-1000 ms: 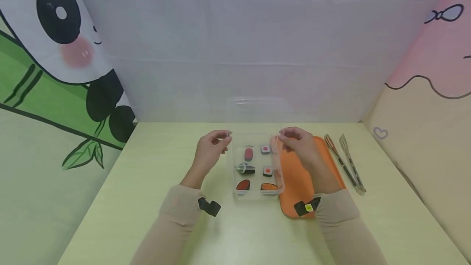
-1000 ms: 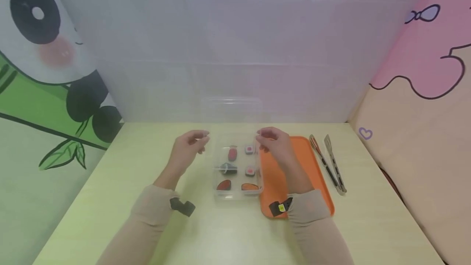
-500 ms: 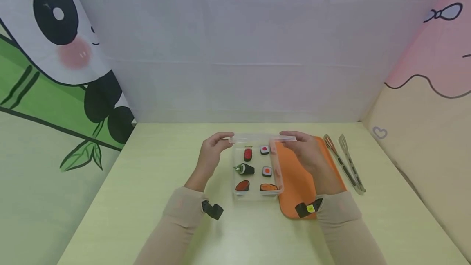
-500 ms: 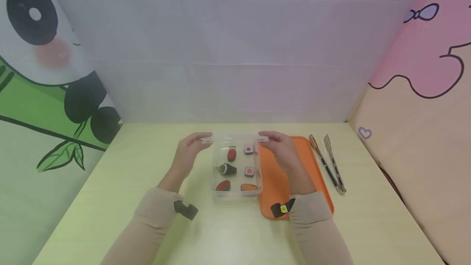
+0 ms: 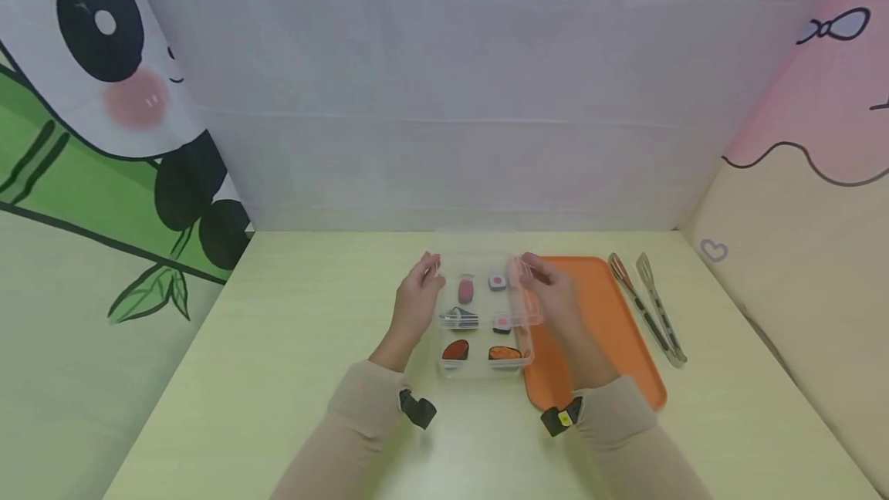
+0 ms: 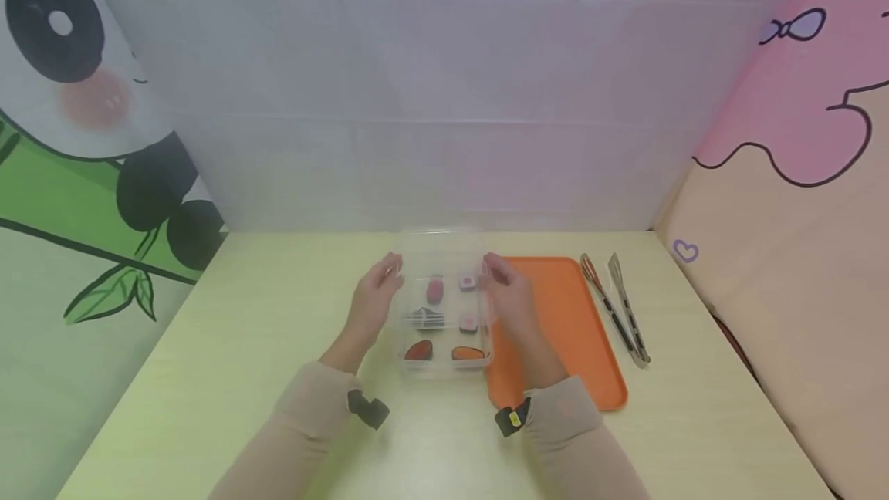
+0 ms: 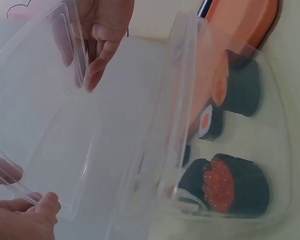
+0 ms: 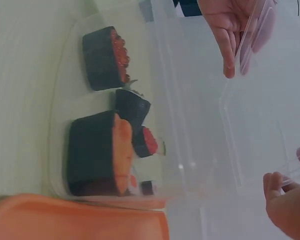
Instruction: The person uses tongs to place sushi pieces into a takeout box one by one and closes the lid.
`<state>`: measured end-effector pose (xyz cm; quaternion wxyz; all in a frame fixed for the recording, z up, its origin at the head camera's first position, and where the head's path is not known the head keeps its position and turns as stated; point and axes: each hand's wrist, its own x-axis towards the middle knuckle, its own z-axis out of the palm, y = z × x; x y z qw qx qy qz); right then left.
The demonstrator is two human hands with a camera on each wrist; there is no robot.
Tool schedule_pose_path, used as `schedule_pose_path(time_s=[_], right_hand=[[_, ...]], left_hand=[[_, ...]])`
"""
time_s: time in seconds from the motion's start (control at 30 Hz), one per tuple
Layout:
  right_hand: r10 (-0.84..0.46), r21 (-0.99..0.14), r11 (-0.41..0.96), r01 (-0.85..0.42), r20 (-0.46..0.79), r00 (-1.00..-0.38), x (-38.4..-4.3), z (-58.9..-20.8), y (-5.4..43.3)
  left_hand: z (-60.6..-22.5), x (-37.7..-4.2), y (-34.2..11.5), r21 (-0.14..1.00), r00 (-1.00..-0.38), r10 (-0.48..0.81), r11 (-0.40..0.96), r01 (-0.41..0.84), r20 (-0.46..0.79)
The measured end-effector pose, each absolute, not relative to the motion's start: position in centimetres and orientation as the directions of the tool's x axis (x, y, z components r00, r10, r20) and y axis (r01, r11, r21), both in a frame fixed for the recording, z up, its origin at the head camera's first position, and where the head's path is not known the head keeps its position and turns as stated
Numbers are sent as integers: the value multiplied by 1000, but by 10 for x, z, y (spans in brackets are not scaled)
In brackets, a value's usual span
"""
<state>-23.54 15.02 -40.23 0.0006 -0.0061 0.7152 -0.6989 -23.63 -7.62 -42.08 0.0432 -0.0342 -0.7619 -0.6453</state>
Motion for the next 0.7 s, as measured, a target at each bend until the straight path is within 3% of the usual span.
schedule_pose_path(time_s=[0.37,0.7], right_hand=[[30,-999,35,14,-13,-999,-236,-446,148],[33,-978,195,-76,84,-996,-228,-463,148]], left_hand=[[-455,-238,-71,976,-999,-27,214,35,42],[-480,-234,-68,987,-996,-32,139,80,85]])
